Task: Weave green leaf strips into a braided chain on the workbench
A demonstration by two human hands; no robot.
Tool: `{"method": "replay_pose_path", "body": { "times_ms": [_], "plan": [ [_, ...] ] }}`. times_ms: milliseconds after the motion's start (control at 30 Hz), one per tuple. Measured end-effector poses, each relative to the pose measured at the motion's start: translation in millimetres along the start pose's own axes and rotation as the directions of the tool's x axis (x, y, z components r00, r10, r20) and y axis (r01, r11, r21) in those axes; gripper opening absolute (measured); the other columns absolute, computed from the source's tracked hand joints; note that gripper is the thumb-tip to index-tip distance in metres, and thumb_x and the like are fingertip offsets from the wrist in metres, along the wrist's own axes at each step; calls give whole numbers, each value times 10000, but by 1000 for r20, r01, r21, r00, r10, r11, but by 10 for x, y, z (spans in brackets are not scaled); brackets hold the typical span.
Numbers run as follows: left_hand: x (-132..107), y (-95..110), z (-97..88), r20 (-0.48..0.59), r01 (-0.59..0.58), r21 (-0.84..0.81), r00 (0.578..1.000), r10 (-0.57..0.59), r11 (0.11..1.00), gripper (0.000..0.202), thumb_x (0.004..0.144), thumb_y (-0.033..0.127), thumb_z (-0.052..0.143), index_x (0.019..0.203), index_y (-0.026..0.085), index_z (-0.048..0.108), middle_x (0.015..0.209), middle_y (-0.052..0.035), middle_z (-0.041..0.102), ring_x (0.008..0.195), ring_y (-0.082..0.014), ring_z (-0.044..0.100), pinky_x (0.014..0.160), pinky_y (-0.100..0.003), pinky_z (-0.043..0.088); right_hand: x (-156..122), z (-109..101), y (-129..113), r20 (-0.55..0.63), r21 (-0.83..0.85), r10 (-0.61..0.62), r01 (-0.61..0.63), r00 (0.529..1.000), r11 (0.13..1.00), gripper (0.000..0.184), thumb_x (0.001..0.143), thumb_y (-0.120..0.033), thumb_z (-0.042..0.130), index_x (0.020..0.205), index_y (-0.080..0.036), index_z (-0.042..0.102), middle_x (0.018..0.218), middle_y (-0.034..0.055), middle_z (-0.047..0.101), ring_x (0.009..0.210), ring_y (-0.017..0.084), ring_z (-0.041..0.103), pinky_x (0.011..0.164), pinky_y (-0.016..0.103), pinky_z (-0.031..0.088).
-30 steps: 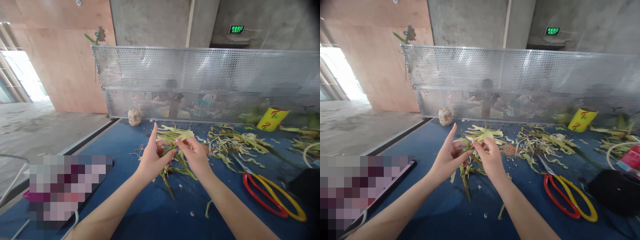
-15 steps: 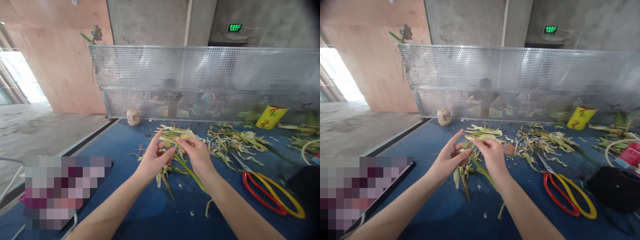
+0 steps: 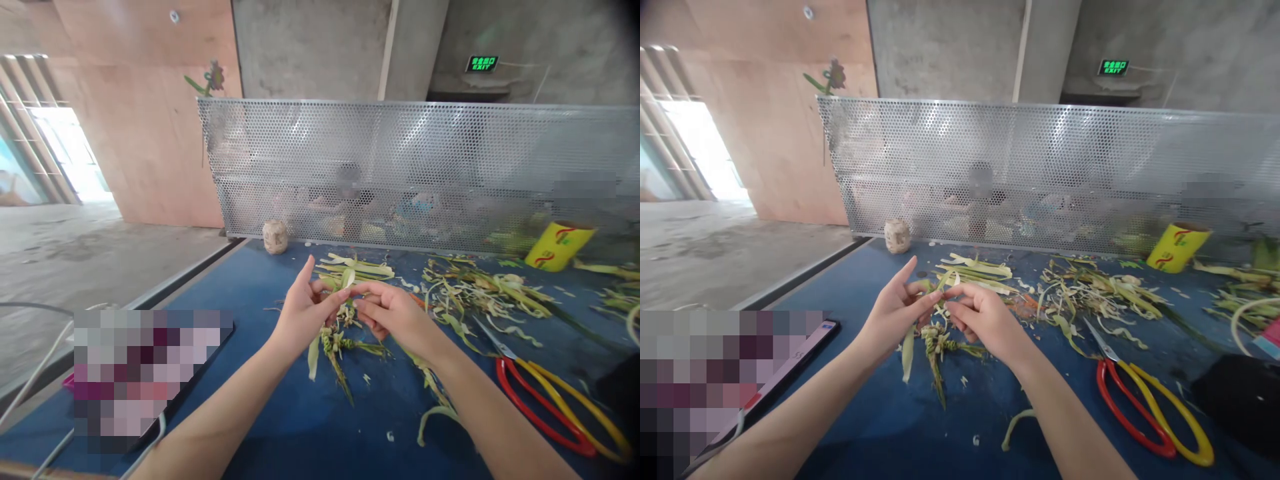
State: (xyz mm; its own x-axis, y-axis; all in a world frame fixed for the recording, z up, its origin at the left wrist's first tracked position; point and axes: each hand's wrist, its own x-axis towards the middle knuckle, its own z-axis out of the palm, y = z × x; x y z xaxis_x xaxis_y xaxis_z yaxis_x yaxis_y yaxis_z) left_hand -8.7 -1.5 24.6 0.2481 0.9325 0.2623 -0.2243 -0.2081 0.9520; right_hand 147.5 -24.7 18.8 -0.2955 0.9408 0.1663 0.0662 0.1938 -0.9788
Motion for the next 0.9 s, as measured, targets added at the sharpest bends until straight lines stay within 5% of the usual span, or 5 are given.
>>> {"method": "replay_pose_path", "body": {
  "times_ms": [367, 500, 600, 767, 900],
  "plan": [
    [38, 66, -37, -44, -41, -54, 998, 38, 998, 955, 735, 223, 631, 1396, 156, -56, 613, 26, 623, 446, -67, 511, 418, -170, 403, 14, 15, 11, 18, 22, 48, -48, 999, 999, 345, 824, -306, 525, 1148, -200, 465, 507, -74, 454, 367, 45, 323, 366, 193, 263],
    [52, 96, -51, -91, -69, -58, 994, 63, 996, 985, 710, 166, 654, 1397, 203, -51, 811, -41, 692, 620, -106, 612, 531, -186, 481, 10, 74, 33, 84, 63, 28, -33, 996, 997, 468, 826, -272, 512, 1258, -187, 353, 549, -38, 571, 375, 69, 430, 397, 213, 342],
    [44, 67, -42, -43, -73, -47, 997, 71, 996, 964, 720, 168, 647, 1396, 249, -35, 737, -14, 686, 642, -130, 631, 472, -161, 447, 26, 150, 61, 103, 181, -6, -13, 995, 983, 542, 803, -315, 549, 1282, -193, 327, 568, -24, 610, 389, 89, 490, 406, 224, 365],
    [24, 26, -32, 30, -131, -26, 991, 132, 991, 941, 749, 160, 620, 1393, 250, -60, 504, 47, 582, 781, -186, 651, 467, -143, 434, 97, 257, 139, 38, 359, -10, -4, 999, 933, 475, 724, -339, 638, 1144, -175, 488, 401, -72, 534, 313, 61, 398, 362, 189, 288],
    [-5, 33, -30, 49, -140, 23, 989, 138, 990, 949, 763, 199, 611, 1381, 303, -102, 773, -24, 690, 501, -108, 600, 444, -200, 494, 117, 265, 194, 39, 416, -35, 15, 999, 909, 254, 720, -343, 642, 897, -177, 565, 376, -84, 495, 301, 38, 346, 372, 184, 280]
  ]
}}
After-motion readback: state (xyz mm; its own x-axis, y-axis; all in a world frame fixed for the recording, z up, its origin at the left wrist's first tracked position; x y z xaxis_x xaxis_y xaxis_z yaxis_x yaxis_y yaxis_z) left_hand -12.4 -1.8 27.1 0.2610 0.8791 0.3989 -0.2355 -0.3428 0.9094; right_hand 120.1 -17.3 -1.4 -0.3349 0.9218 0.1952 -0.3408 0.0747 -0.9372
